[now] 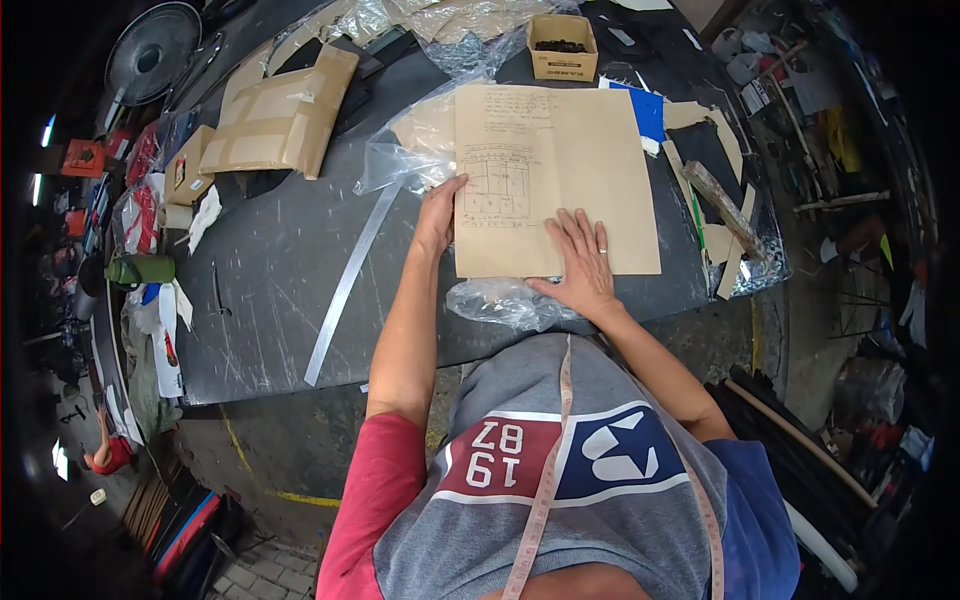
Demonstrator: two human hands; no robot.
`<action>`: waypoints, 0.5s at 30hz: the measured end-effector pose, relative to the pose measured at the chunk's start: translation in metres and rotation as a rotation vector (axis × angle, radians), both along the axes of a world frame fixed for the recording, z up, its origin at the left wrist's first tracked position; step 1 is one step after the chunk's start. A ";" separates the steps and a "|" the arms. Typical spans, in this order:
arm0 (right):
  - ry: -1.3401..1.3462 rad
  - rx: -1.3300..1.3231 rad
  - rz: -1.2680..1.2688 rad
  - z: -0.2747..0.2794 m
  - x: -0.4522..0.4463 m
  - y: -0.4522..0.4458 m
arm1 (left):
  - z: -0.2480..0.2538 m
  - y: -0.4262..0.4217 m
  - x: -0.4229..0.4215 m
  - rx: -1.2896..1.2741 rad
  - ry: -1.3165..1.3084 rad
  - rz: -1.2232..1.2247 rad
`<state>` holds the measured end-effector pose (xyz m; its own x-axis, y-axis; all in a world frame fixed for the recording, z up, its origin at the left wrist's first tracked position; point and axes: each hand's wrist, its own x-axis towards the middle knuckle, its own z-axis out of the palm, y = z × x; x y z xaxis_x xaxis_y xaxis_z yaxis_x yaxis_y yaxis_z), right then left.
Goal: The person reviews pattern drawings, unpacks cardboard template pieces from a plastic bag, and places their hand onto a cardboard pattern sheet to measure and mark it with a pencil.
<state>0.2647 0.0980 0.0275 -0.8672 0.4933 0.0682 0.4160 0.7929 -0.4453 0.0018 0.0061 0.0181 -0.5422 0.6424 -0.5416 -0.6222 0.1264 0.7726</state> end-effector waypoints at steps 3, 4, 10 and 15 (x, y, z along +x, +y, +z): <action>0.031 -0.016 0.008 -0.003 0.001 0.000 | -0.006 -0.001 -0.002 -0.024 0.083 -0.015; 0.014 0.003 0.019 -0.005 0.001 0.000 | -0.007 -0.002 -0.002 -0.022 0.082 -0.016; 0.004 0.104 0.063 -0.018 0.005 0.010 | -0.014 -0.003 0.002 0.134 0.003 0.121; 0.205 -0.779 -0.325 0.032 0.024 0.027 | -0.011 -0.003 0.006 0.114 0.037 0.116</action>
<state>0.2888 0.1253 0.0596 -0.6831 0.6855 -0.2520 0.4207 0.0873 -0.9030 0.0075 0.0027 0.0074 -0.6349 0.6303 -0.4468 -0.5981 -0.0349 0.8007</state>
